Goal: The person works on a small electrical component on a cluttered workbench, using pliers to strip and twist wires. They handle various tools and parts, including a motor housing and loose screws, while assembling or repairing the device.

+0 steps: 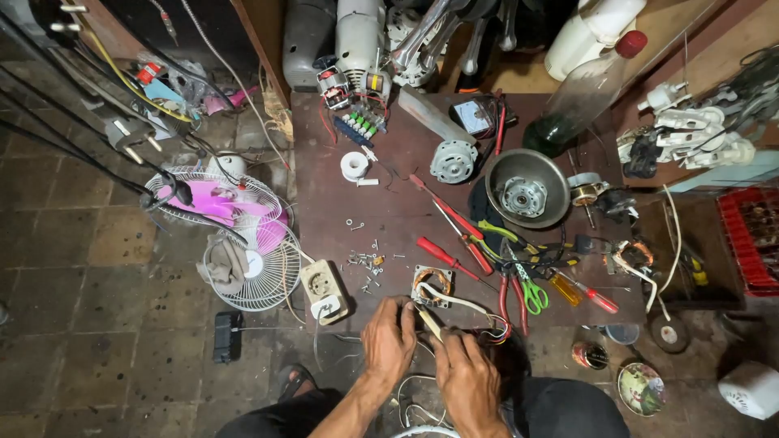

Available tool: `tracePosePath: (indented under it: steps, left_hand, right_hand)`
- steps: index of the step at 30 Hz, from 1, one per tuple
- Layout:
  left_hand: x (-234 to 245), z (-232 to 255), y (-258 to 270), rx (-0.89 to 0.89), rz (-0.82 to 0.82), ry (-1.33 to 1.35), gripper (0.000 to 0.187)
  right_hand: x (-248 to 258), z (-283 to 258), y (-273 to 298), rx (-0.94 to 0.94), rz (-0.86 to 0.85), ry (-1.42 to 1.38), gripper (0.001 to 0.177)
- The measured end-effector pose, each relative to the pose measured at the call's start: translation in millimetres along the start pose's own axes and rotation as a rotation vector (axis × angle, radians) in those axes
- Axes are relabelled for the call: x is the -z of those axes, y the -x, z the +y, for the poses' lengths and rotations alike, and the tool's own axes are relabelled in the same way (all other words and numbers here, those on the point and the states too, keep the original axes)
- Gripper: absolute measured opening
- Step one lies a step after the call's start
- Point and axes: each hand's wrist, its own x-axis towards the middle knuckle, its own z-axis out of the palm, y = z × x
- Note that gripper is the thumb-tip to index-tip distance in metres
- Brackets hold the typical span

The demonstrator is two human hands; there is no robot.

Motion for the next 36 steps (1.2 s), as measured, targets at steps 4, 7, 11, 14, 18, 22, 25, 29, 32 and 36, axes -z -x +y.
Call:
tracePosePath:
  steps: [4,7,11,14,18,22,25,29,32,36]
  left_hand:
    - [2,3,1,0.01,-0.023,-0.046,0.023]
    - [-5,-6,2,-0.057,0.014,-0.064,0.021]
    - [-8,-9,4,-0.084,0.045,-0.069,0.022]
    - [-9,-9,4,-0.108,0.057,-0.08,0.02]
    - [-11,-13,5,-0.146,0.071,-0.124,0.018]
    - [-7,-8,3,-0.159,0.073,-0.078,0.019]
    - [-6,-11,2,-0.123,0.065,-0.053,0.019]
    - [-4,-12,1,-0.047,0.006,0.0,0.017]
    - [3,-5,-1,0.004,-0.057,0.064,0.021]
    - [13,4,0,0.067,-0.128,0.139,0.023]
  right_hand:
    - [-3,0,-1,0.039,0.039,0.032,0.019]
    - [-10,2,1,0.067,0.062,0.097,0.024]
    - [-12,1,2,0.056,0.078,0.081,0.023]
    - [-11,1,0,0.017,0.025,0.018,0.022]
    - [-14,4,-3,0.048,0.067,0.136,0.025]
    - [-4,5,-6,0.037,0.07,0.058,0.028]
    - [11,-3,-8,0.033,0.105,-0.057,0.019]
    - [27,5,-9,-0.118,0.062,-0.193,0.025]
    - [37,37,-23,-0.233,0.072,-0.232,0.032]
    - [60,89,-52,-0.301,0.033,-0.165,0.032]
